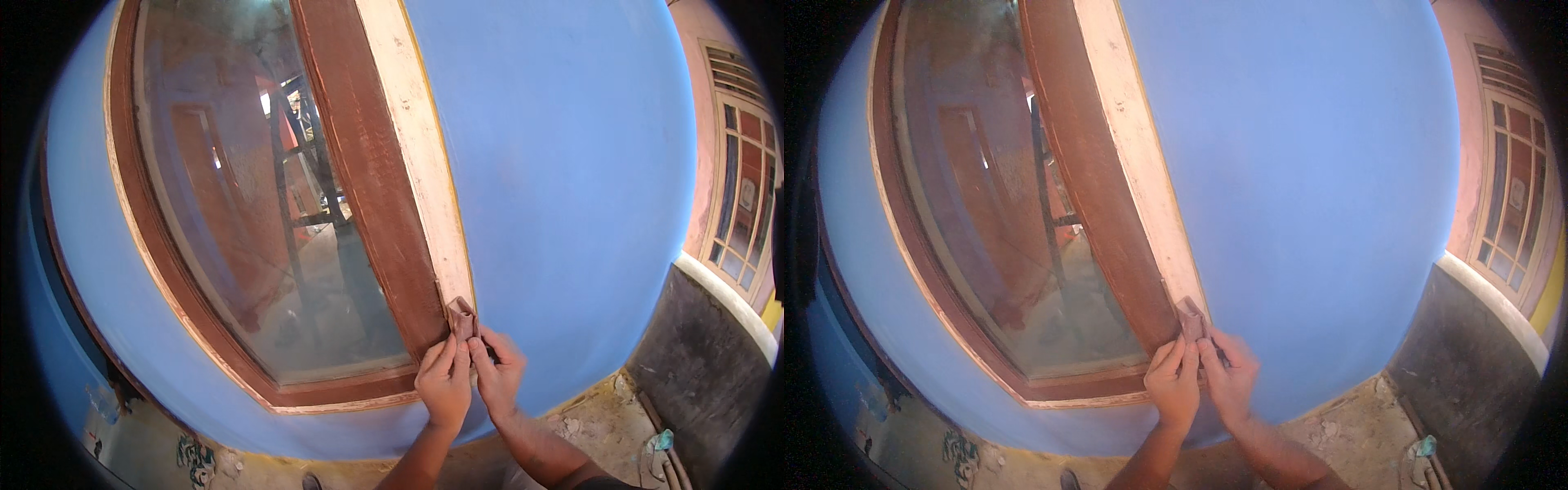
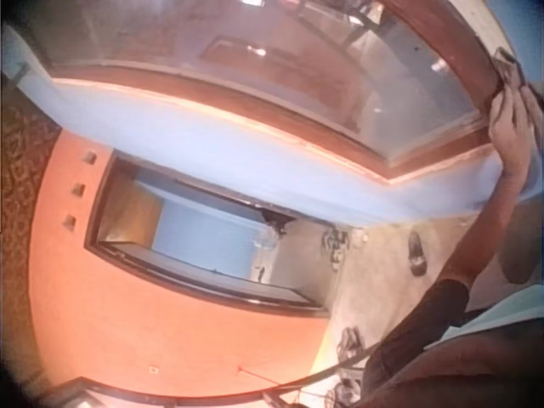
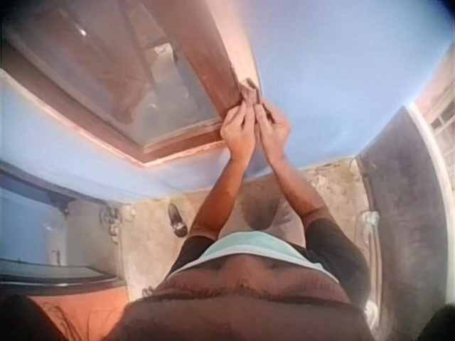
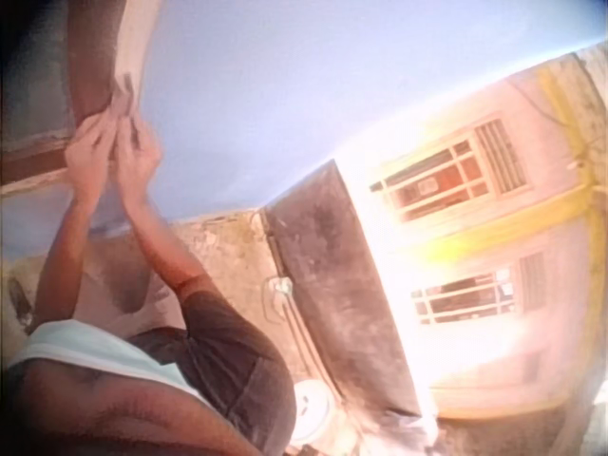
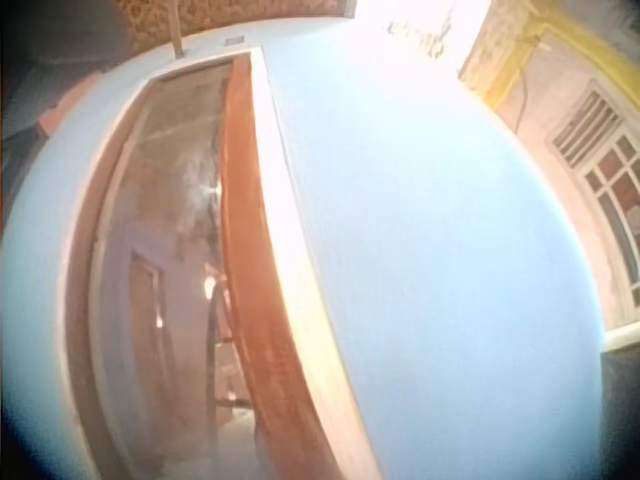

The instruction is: The person sands the wooden frame of a window using a small abrasive pad. They work along the vertical and horizontal edges of the frame, repeatedly rubbing the surface to smooth it.

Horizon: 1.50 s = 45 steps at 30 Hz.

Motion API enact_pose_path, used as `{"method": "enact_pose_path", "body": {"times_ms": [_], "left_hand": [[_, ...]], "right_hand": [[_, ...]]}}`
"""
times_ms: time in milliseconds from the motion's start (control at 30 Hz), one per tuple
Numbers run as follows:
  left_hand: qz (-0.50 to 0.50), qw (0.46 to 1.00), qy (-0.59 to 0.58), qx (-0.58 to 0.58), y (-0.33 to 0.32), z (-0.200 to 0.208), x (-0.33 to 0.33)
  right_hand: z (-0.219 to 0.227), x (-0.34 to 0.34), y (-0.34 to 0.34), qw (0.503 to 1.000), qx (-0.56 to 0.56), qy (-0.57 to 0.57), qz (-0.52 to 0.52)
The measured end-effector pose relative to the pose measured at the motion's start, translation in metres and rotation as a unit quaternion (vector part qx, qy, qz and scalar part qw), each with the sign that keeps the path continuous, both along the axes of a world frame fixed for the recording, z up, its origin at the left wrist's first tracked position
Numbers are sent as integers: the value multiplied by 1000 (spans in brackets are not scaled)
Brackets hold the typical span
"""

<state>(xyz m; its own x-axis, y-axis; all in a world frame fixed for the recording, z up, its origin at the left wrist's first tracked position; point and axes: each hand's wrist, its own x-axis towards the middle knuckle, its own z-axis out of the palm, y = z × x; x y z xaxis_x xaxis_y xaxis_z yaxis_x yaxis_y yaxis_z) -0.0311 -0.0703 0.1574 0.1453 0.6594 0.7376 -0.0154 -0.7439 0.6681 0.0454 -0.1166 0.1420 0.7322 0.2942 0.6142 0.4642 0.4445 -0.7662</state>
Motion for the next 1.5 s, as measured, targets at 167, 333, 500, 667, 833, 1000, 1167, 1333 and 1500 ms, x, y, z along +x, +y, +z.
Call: {"method": "enact_pose_path", "body": {"times_ms": [167,333,500,667,833,1000,1167,1333,1500], "left_hand": [[-17,996,18,89,-1,26,-1],[19,992,70,104,30,41,-6],[35,985,82,147,49,56,-8],[144,912,-1,384,79,111,-15],[285,869,-7,406,101,154,24],[272,878,-12,394,100,144,28],[254,879,-40,401,104,143,25],[246,879,-29,408,100,143,31],[249,879,-29,407,109,141,28]], "right_hand": [[19,10,11,980,2,-145,-134],[42,13,12,964,57,-214,-147],[75,21,26,968,42,-205,-140],[77,31,42,963,87,-211,-146],[60,29,49,952,83,-207,-208],[113,27,47,930,76,-263,-246],[155,37,47,937,57,-280,-202],[18,29,45,938,61,-220,-261],[52,29,55,935,98,-211,-267]]}}
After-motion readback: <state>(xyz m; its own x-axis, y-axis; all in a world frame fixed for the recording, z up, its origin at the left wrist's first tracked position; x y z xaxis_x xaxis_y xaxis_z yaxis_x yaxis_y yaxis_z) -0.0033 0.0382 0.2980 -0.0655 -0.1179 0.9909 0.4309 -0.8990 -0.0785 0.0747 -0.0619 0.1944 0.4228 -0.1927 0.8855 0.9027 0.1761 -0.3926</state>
